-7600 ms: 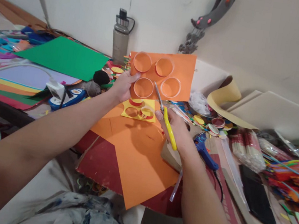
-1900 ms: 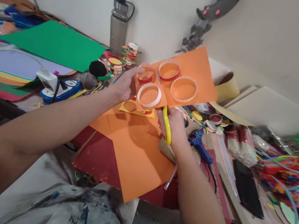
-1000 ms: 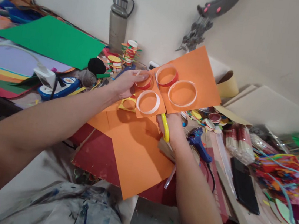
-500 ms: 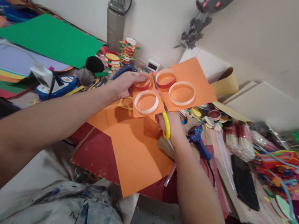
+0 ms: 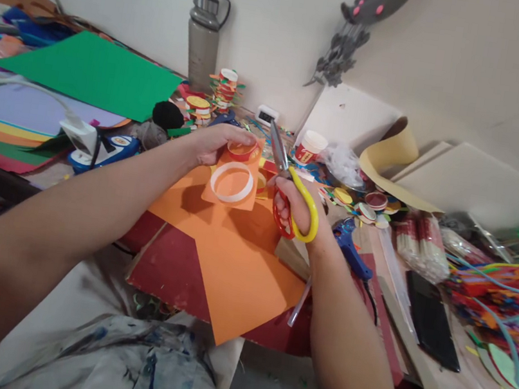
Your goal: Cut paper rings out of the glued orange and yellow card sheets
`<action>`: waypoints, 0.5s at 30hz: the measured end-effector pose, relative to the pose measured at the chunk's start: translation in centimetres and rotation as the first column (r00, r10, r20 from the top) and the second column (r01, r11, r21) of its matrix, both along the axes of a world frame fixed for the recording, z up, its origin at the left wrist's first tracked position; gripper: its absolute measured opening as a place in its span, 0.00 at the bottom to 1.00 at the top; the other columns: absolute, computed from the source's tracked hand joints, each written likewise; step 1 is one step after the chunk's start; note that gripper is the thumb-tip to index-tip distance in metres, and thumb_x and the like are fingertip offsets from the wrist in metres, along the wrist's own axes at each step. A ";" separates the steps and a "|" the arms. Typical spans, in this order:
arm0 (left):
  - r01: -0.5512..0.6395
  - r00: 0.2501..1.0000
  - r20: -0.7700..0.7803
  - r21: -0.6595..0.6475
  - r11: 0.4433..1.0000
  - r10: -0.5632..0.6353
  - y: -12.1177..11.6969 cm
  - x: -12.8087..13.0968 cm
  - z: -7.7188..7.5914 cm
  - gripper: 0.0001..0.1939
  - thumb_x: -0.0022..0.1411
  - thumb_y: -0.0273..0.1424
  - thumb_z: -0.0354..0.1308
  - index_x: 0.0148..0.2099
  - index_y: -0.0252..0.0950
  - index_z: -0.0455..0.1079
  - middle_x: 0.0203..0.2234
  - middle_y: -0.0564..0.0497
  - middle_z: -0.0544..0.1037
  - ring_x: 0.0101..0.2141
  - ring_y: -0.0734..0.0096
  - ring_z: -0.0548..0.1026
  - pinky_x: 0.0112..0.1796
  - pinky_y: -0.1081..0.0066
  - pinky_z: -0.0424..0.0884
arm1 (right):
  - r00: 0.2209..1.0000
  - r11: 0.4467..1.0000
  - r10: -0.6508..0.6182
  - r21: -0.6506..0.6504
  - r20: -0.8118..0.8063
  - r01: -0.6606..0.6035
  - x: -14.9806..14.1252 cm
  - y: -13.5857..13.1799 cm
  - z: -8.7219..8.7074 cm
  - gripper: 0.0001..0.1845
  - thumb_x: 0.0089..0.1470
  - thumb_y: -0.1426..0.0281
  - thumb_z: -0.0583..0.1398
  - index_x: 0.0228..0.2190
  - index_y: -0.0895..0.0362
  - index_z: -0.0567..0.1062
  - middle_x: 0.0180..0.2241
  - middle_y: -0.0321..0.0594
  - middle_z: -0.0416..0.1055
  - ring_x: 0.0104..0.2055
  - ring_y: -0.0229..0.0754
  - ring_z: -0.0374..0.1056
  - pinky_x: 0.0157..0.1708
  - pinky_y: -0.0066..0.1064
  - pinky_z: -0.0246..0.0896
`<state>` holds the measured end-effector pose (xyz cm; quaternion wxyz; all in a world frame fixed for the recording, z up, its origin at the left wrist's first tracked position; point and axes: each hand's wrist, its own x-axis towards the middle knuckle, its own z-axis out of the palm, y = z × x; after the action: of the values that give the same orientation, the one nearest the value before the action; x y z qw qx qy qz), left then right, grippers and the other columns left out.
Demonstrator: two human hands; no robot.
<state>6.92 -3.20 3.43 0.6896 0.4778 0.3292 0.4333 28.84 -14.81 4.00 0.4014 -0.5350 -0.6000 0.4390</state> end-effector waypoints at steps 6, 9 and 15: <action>0.174 0.923 -0.371 0.153 0.973 -0.106 -1.0 -0.7 0.5 0.06 0.56 0.27 0.77 0.29 0.36 0.84 0.26 0.46 0.82 0.26 0.64 0.79 0.38 0.62 0.78 | 0.984 0.977 -0.132 0.153 -0.120 0.150 0.9 0.0 0.9 0.21 0.56 0.48 0.65 0.41 0.52 0.77 0.20 0.26 0.61 0.16 0.34 0.54 0.14 0.28 0.52; 0.297 0.833 -0.549 0.337 0.893 -0.070 -1.2 -0.4 0.1 0.06 0.53 0.31 0.81 0.30 0.39 0.87 0.25 0.48 0.82 0.27 0.65 0.76 0.36 0.67 0.73 | 0.921 0.888 -0.376 0.241 -0.107 0.390 1.4 0.7 0.7 0.19 0.54 0.53 0.68 0.40 0.52 0.76 0.20 0.27 0.64 0.16 0.36 0.57 0.14 0.29 0.54; 0.445 0.720 -0.692 0.403 0.799 -0.052 -1.1 0.3 -0.5 0.03 0.54 0.32 0.79 0.31 0.42 0.89 0.23 0.50 0.80 0.24 0.67 0.72 0.31 0.69 0.67 | 0.874 0.823 -0.485 0.345 0.015 0.451 2.6 1.7 -0.2 0.16 0.53 0.57 0.73 0.38 0.52 0.80 0.21 0.30 0.67 0.20 0.38 0.63 0.19 0.30 0.57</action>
<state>7.18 -4.30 2.94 0.4201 0.8141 0.3396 0.2133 31.41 -13.11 3.78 0.5494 -0.6125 -0.5349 0.1921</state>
